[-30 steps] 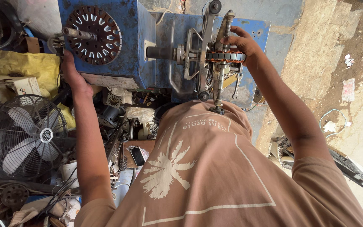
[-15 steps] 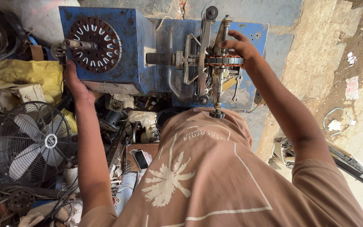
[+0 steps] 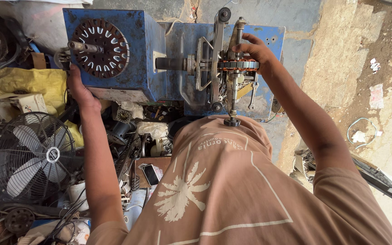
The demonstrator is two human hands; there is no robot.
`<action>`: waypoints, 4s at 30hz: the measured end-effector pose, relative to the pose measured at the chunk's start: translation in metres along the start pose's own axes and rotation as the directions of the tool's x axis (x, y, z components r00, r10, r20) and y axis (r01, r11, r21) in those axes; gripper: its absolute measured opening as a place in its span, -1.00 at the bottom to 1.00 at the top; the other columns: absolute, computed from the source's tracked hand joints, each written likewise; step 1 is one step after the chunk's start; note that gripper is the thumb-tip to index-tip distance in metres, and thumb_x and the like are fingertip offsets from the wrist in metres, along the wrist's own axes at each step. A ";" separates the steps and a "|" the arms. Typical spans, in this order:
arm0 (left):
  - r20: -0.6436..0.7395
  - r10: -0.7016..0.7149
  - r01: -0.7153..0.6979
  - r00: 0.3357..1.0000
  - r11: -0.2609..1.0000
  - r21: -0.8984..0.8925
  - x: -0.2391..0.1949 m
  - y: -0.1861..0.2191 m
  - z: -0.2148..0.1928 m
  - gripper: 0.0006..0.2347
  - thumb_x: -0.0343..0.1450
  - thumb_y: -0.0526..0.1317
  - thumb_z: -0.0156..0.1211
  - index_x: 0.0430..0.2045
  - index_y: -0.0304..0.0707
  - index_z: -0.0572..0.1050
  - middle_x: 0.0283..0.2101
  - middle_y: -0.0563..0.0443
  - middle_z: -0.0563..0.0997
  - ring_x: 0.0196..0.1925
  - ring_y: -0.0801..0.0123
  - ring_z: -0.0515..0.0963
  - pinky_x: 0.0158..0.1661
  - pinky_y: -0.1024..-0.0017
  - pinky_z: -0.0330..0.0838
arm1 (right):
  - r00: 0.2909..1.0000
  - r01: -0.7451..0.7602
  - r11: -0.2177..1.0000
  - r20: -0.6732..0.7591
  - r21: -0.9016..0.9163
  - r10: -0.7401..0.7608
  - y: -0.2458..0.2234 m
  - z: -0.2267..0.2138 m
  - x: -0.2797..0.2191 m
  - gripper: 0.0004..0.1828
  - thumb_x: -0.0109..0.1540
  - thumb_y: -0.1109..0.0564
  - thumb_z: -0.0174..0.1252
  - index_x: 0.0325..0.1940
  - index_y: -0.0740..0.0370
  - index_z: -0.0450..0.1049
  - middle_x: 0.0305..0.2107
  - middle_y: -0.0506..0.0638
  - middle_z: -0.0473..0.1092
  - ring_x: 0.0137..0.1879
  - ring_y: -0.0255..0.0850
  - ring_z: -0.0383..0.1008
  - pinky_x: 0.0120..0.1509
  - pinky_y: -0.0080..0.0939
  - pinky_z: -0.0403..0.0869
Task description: The person is winding copper wire onto a motor stator using a manual winding machine, turning a handle and guiding the wire into the slots by hand.
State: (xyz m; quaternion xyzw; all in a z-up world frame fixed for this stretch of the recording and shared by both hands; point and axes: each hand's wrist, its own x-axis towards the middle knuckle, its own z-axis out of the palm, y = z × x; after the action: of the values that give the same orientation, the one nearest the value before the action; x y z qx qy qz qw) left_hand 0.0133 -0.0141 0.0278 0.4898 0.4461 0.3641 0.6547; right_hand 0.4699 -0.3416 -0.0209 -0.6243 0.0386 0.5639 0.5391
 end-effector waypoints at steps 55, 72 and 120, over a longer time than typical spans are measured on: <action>0.112 0.022 -0.019 0.993 0.999 -0.032 0.005 -0.006 -0.004 -0.38 0.52 0.18 0.10 0.34 -0.35 0.33 0.36 -0.13 0.45 0.39 0.11 0.45 0.38 0.13 0.30 | 0.999 0.006 0.999 0.035 0.045 -0.008 0.003 -0.003 0.004 -0.20 -0.04 0.25 0.47 0.26 0.08 0.37 -0.19 0.08 0.56 -0.21 -0.08 0.67 -0.19 0.00 0.67; 0.111 0.261 -0.247 0.959 0.961 -0.126 0.030 -0.077 -0.062 -0.70 0.69 0.00 0.21 -0.22 -0.27 0.45 -0.23 0.19 0.37 -0.15 0.47 0.31 0.00 0.30 0.25 | 0.843 0.369 0.929 0.415 0.016 -0.342 0.022 -0.034 0.014 -0.65 0.27 0.19 0.26 0.10 0.40 0.44 0.01 -0.02 0.43 -0.01 -0.17 0.55 0.01 -0.12 0.60; 0.067 0.125 -0.128 0.990 0.991 0.045 0.004 -0.005 -0.007 -0.40 0.50 0.20 0.15 0.21 -0.40 0.44 0.20 -0.14 0.53 0.26 0.21 0.54 0.26 0.19 0.42 | 0.991 0.081 0.995 0.100 0.066 -0.087 0.003 -0.002 -0.001 -0.29 0.09 0.29 0.38 0.34 0.24 0.37 -0.12 0.13 0.55 -0.13 -0.10 0.67 -0.14 -0.01 0.71</action>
State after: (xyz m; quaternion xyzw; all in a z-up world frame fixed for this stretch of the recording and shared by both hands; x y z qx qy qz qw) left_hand 0.0080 -0.0091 0.0213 0.5443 0.4017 0.3782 0.6319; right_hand 0.4689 -0.3445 -0.0227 -0.5786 0.0019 0.5707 0.5827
